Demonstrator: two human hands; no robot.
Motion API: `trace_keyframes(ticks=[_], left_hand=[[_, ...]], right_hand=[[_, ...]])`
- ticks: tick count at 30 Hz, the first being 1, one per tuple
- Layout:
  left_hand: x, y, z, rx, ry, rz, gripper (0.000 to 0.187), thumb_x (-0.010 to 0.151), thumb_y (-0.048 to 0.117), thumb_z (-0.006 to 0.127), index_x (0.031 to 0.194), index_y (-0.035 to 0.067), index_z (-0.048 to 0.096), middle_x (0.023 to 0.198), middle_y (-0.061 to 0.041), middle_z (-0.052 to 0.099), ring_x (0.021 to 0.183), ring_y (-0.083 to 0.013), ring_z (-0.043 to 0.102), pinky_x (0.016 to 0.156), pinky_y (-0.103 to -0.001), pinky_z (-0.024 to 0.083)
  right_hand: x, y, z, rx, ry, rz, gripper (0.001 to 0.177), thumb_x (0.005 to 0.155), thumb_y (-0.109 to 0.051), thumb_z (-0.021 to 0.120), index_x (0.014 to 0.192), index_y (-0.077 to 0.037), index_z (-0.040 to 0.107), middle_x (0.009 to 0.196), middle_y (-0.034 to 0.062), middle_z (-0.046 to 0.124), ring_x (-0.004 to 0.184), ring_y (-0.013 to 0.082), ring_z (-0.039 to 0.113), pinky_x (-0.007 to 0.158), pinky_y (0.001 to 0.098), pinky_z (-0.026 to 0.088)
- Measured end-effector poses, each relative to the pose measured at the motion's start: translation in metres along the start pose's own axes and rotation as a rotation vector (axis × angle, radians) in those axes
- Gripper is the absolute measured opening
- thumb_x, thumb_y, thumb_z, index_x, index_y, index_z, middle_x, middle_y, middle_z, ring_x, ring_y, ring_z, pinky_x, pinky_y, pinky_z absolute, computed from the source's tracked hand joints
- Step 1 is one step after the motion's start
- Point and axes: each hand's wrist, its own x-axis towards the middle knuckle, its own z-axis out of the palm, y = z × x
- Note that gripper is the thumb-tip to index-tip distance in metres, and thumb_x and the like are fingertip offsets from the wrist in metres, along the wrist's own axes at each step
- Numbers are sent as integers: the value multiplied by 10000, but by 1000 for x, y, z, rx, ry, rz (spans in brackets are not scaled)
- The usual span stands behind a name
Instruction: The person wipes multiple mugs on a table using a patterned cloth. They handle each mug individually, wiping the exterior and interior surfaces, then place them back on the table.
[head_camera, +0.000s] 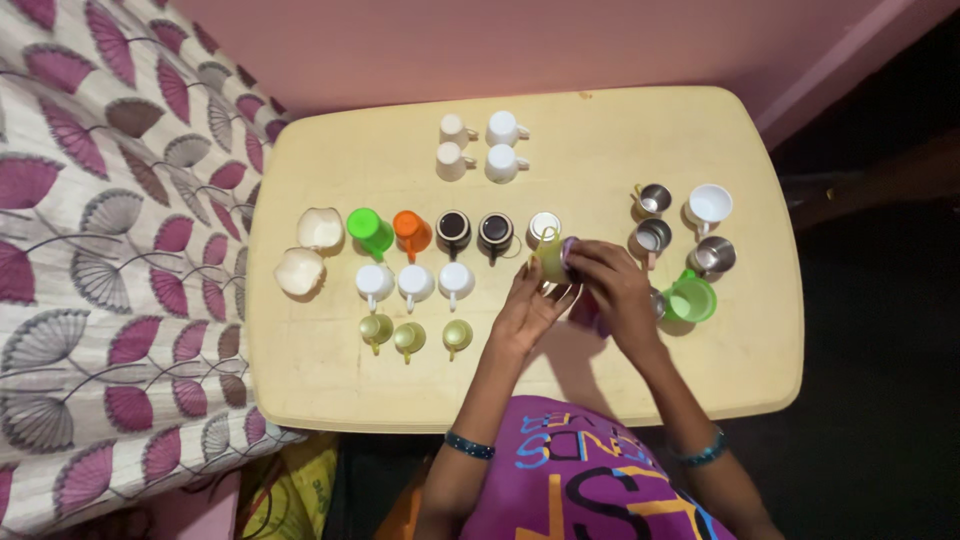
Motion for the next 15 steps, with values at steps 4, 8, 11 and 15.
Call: trace_keyframes(ticks=[4,8,11,15], left_hand=[[-8,6,-5,166,10,-24,511,931,222,709,1399,131,523,1315,-108,600,1185,-288,614,1010,-448,565],[-8,-1,-38,-2,75,-133,502,936,182,747,1370,43,536,1312,-175,597,1194,-340,626,1034,-491,583],[-6,-12,-58,-170,219,-161,520,891,244,784,1322,56,562,1263,-154,609,1141,-330,638,968,-464,607],[12,-21,-82,-87,366,-197,525,877,410,810,1242,106,586,1090,-70,607,917,-211,614,722,-367,550]], right_hand=[[-10,21,16,16,-85,98,365,772,62,682,1129,-11,708,1270,147,695,1173,337,647,962,394,535],[-24,41,-1,101,-325,187,411,781,86,618,1161,-28,726,1209,137,725,1093,304,681,932,354,541],[-36,48,-13,272,-291,347,302,898,-7,651,1187,-53,729,1113,96,763,987,221,748,853,313,570],[-53,58,-5,629,-110,574,300,960,-45,667,1259,-33,690,1103,88,750,986,155,699,869,299,540]])
